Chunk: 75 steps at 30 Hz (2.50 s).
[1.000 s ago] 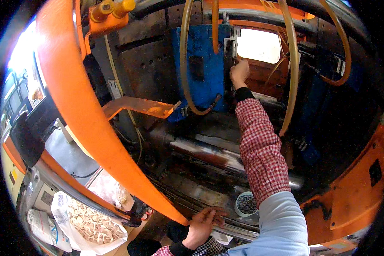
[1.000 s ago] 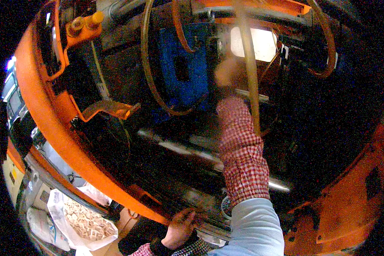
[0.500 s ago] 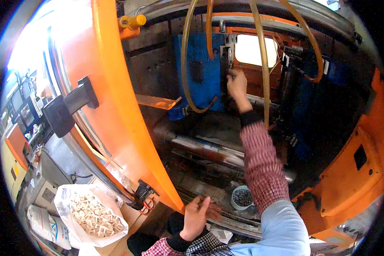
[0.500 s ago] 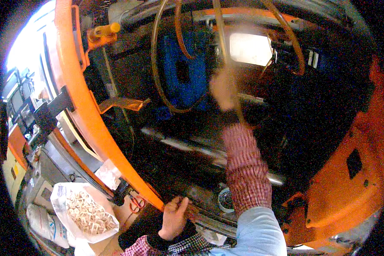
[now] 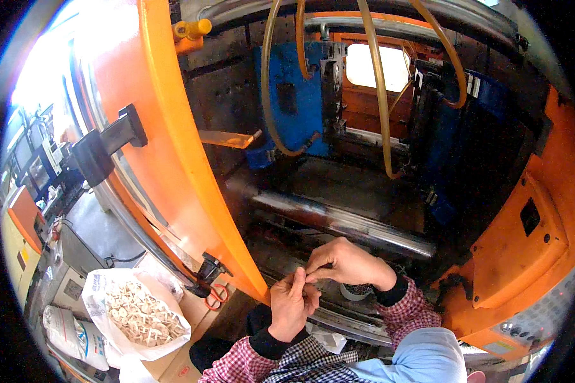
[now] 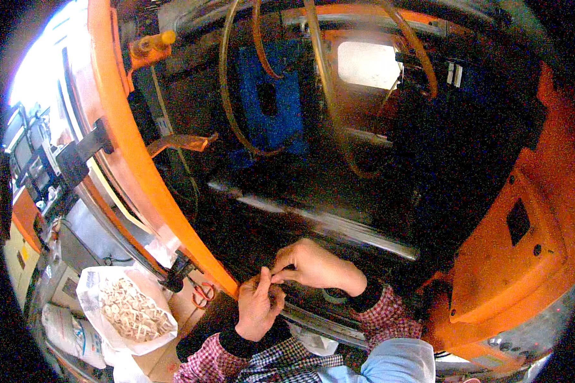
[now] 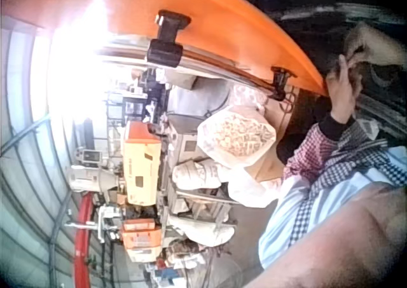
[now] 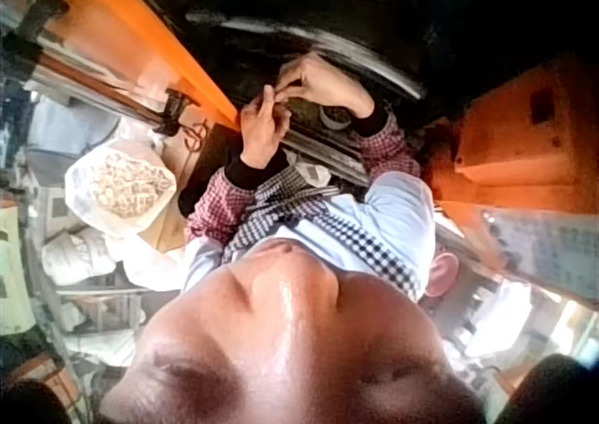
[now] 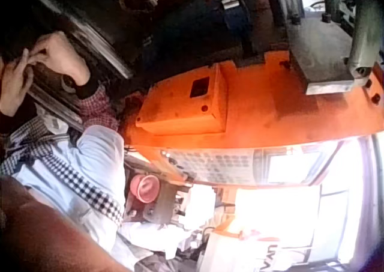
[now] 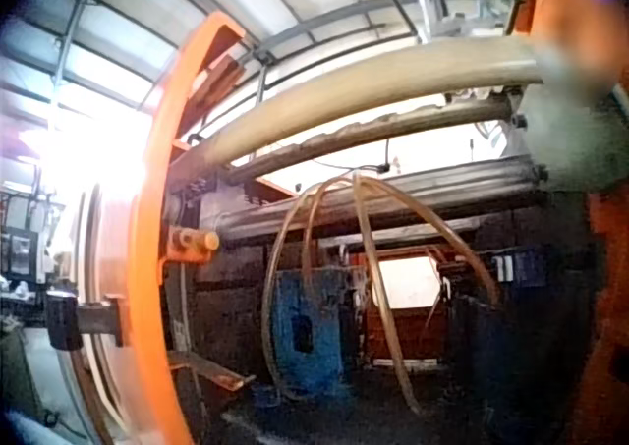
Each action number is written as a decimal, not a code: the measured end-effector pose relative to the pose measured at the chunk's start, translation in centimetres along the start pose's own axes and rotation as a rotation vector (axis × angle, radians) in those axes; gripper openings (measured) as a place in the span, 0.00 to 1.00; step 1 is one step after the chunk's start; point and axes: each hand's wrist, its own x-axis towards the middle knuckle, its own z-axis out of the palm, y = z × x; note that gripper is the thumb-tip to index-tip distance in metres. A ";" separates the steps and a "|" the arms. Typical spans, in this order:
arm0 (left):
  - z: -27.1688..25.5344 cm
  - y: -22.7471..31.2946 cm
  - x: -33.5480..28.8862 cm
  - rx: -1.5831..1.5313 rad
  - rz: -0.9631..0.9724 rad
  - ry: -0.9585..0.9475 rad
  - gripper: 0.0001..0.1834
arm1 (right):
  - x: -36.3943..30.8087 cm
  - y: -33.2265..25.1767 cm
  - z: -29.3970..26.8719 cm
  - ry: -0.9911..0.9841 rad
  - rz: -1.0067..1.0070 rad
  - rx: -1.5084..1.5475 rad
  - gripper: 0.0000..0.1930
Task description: The person sits on the floor in a factory setting and repeatedly picks up small white plastic components from a bag. They insert these components into a mechanism inside an orange industrial machine, then remove them and place them into a cardboard box.
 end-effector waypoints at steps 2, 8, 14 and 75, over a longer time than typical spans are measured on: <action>0.1 0.1 0.0 -0.026 -0.015 -0.009 0.20 | -0.2 -0.8 0.0 -0.001 -0.005 -0.084 0.07; -0.3 1.9 -1.6 0.122 0.288 -0.112 0.17 | 1.2 0.5 -0.9 0.122 -0.113 -0.252 0.04; -4.3 6.3 -3.6 0.892 1.425 0.670 0.31 | 10.1 10.8 -7.9 1.346 0.073 -0.330 0.06; -4.7 5.9 -5.7 0.543 0.852 -0.007 0.08 | -5.7 -3.2 28.7 0.116 -0.339 0.091 0.15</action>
